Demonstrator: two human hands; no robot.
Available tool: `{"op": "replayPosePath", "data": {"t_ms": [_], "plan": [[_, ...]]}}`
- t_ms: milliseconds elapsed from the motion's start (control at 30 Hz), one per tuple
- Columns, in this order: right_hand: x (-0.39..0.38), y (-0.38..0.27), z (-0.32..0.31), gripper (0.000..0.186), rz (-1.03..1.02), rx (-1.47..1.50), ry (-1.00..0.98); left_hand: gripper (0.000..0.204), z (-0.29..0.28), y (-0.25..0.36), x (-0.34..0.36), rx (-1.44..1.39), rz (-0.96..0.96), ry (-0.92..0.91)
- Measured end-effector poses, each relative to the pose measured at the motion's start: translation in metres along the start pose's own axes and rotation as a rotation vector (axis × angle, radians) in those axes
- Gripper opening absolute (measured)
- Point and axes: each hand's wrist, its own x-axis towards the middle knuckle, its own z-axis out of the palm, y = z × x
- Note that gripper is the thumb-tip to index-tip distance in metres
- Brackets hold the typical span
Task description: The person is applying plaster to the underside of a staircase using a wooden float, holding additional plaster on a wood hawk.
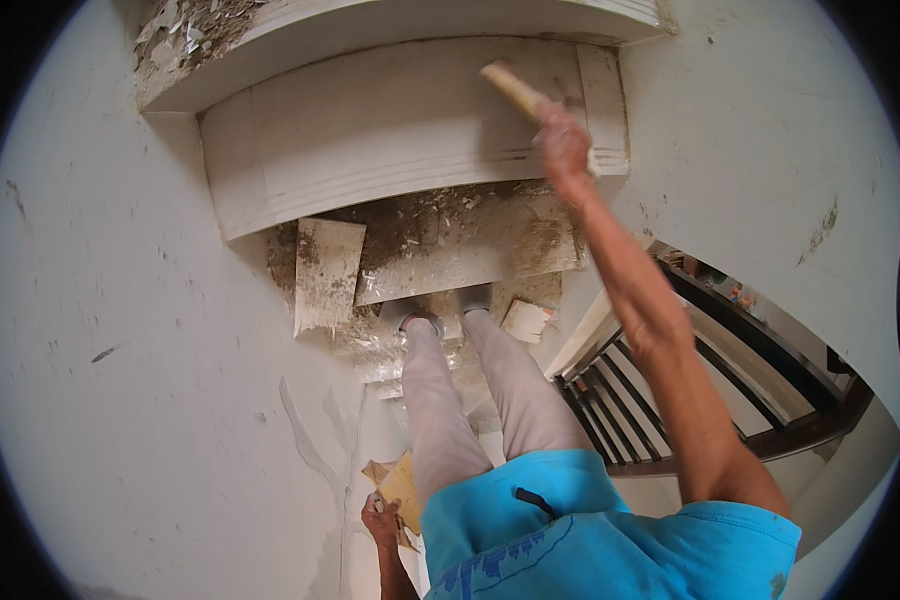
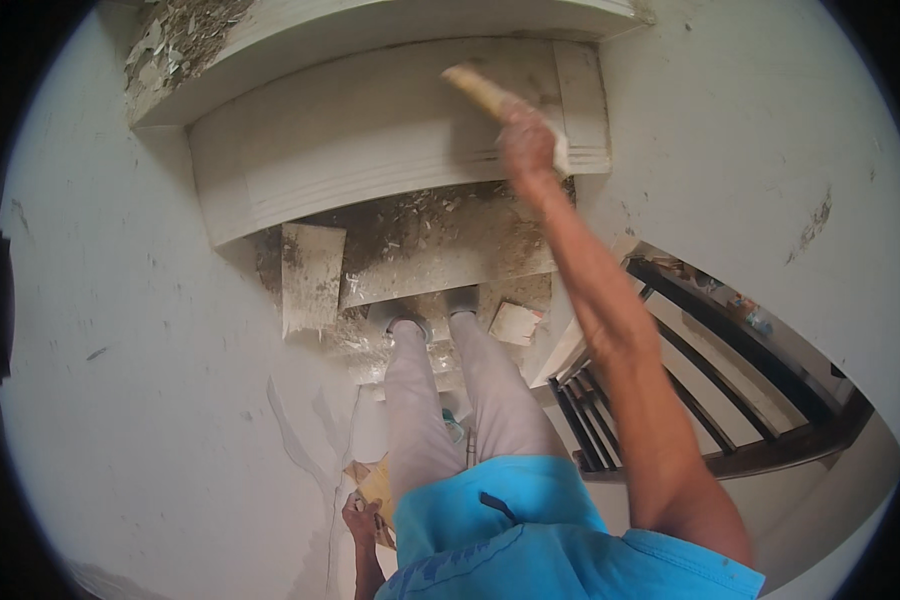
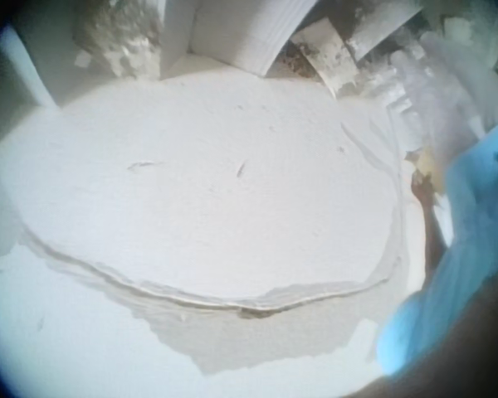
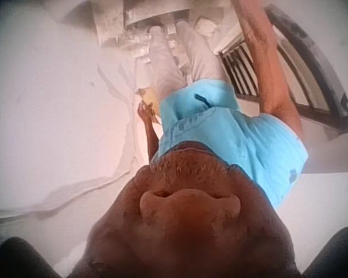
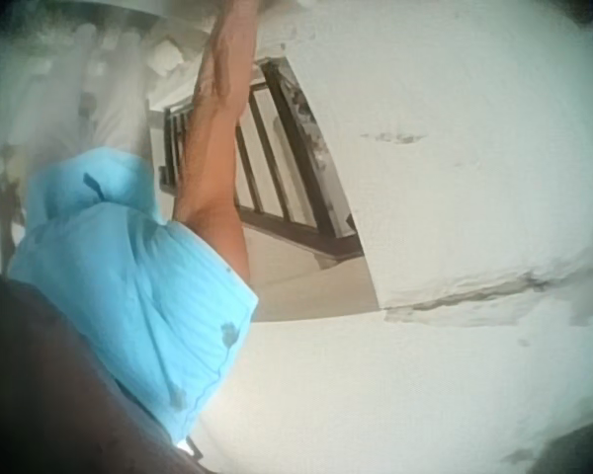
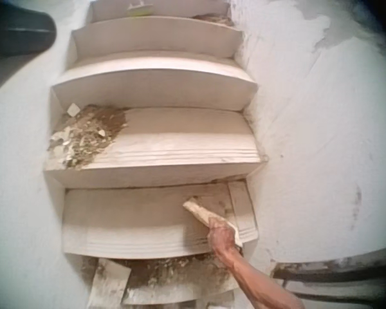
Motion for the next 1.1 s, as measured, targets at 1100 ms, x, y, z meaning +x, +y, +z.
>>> {"op": "replayPosePath", "data": {"t_ms": [1100], "plan": [[-0.181,-0.130,-0.029,0.047,-0.443,0.273,-0.339,0.037,0.002,-0.066,0.002,-0.067,0.226,0.239]]}}
